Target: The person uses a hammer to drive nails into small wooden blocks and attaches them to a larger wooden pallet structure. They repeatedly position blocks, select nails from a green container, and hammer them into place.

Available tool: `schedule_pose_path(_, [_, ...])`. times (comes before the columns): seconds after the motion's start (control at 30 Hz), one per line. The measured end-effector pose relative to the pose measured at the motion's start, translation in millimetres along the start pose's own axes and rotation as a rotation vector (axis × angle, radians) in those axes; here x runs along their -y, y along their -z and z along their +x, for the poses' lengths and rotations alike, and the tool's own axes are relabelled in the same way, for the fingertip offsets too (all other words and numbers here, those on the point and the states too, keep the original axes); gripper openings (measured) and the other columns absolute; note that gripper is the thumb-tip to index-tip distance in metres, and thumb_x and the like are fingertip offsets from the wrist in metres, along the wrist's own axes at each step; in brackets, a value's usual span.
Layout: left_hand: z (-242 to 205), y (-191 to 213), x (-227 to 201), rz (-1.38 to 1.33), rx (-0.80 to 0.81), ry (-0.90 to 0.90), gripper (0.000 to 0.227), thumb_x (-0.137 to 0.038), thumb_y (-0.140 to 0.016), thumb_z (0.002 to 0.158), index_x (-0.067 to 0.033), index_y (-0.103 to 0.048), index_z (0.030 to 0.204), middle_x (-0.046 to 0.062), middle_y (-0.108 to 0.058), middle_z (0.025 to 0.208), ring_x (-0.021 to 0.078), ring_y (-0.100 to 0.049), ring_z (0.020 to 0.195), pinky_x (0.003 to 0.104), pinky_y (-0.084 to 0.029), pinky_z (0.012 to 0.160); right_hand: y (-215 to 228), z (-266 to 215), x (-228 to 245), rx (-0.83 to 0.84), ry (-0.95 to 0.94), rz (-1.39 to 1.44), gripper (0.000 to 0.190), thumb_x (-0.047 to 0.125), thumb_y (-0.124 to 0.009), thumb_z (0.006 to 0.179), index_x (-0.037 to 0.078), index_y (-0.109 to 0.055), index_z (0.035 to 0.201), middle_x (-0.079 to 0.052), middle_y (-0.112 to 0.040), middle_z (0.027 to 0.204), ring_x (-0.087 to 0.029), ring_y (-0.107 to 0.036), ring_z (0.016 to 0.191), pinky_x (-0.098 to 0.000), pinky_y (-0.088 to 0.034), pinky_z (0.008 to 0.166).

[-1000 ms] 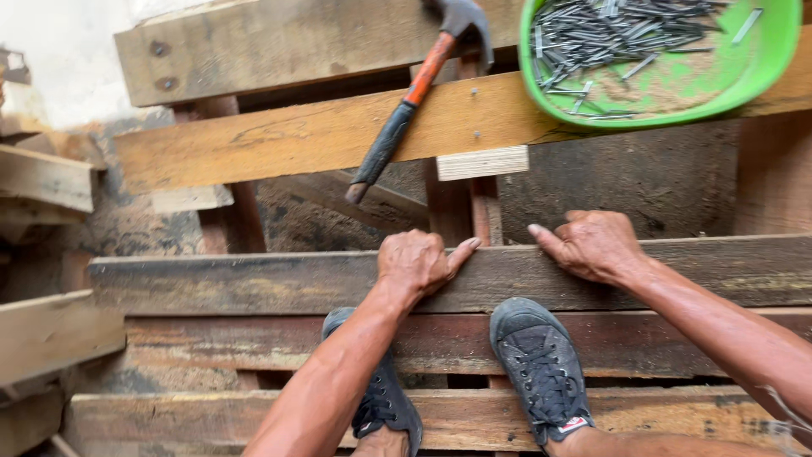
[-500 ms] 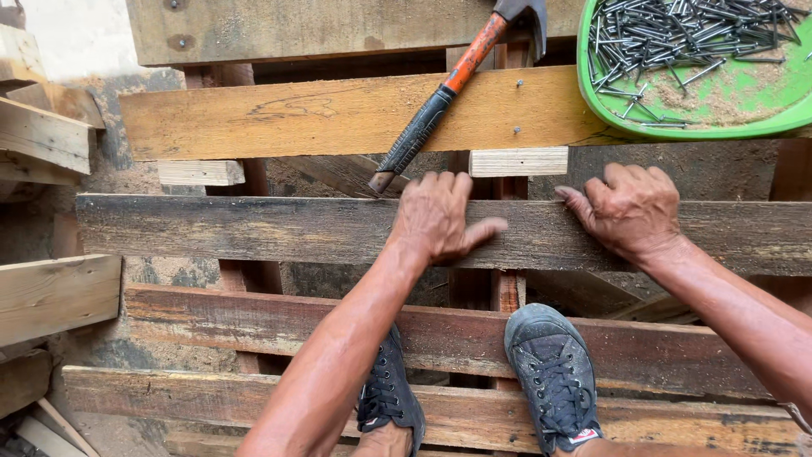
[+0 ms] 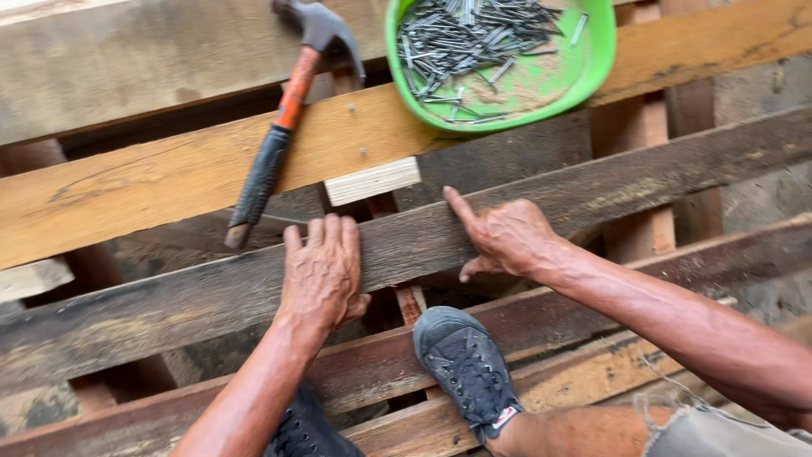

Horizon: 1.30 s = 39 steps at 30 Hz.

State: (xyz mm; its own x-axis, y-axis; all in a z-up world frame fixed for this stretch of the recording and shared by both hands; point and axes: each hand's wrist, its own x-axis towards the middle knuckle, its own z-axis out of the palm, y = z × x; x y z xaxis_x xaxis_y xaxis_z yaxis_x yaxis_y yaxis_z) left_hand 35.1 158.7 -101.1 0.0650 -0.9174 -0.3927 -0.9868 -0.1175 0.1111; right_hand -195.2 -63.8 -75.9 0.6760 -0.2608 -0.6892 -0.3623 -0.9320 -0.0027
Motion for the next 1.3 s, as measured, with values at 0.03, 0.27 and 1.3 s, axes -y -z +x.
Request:
schedule_pose_path(0.03, [2, -7, -4, 0.051, 0.037, 0.038, 0.137, -0.076, -0.102, 0.052, -0.0025, -0.05, 0.155, 0.014, -0.059, 0.133, 0.031, -0.055, 0.127, 0.057, -0.041, 0.107, 0, -1, 1, -0.001, 0.025, 0.02, 0.143, 0.081, -0.088, 0.077, 0.006, -0.025, 0.181, -0.016, -0.086, 0.09, -0.035, -0.088, 0.087, -0.0519, -0.069, 0.079])
schedule_pose_path(0.27, [5, -55, -18, 0.239, -0.013, 0.143, 0.12, -0.063, -0.09, 0.064, 0.008, -0.051, 0.152, 0.027, -0.06, 0.127, 0.0447, -0.056, 0.121, 0.071, -0.043, 0.097, -20, 7, 8, -0.064, 0.054, 0.085, 0.138, 0.055, -0.098, 0.078, -0.008, -0.024, 0.176, -0.018, -0.084, 0.083, -0.037, -0.087, 0.083, -0.0533, -0.069, 0.079])
schedule_pose_path(1.3, [-25, -2, 31, 0.084, -0.368, 0.102, 0.13, -0.052, -0.11, 0.043, 0.0051, -0.065, 0.151, 0.023, -0.065, 0.139, 0.0391, -0.061, 0.133, 0.05, -0.052, 0.111, -11, 29, 20, -0.345, 0.024, 0.136, 0.132, 0.052, -0.101, 0.071, 0.005, -0.038, 0.177, -0.007, -0.083, 0.078, -0.031, -0.085, 0.075, -0.0491, -0.069, 0.075])
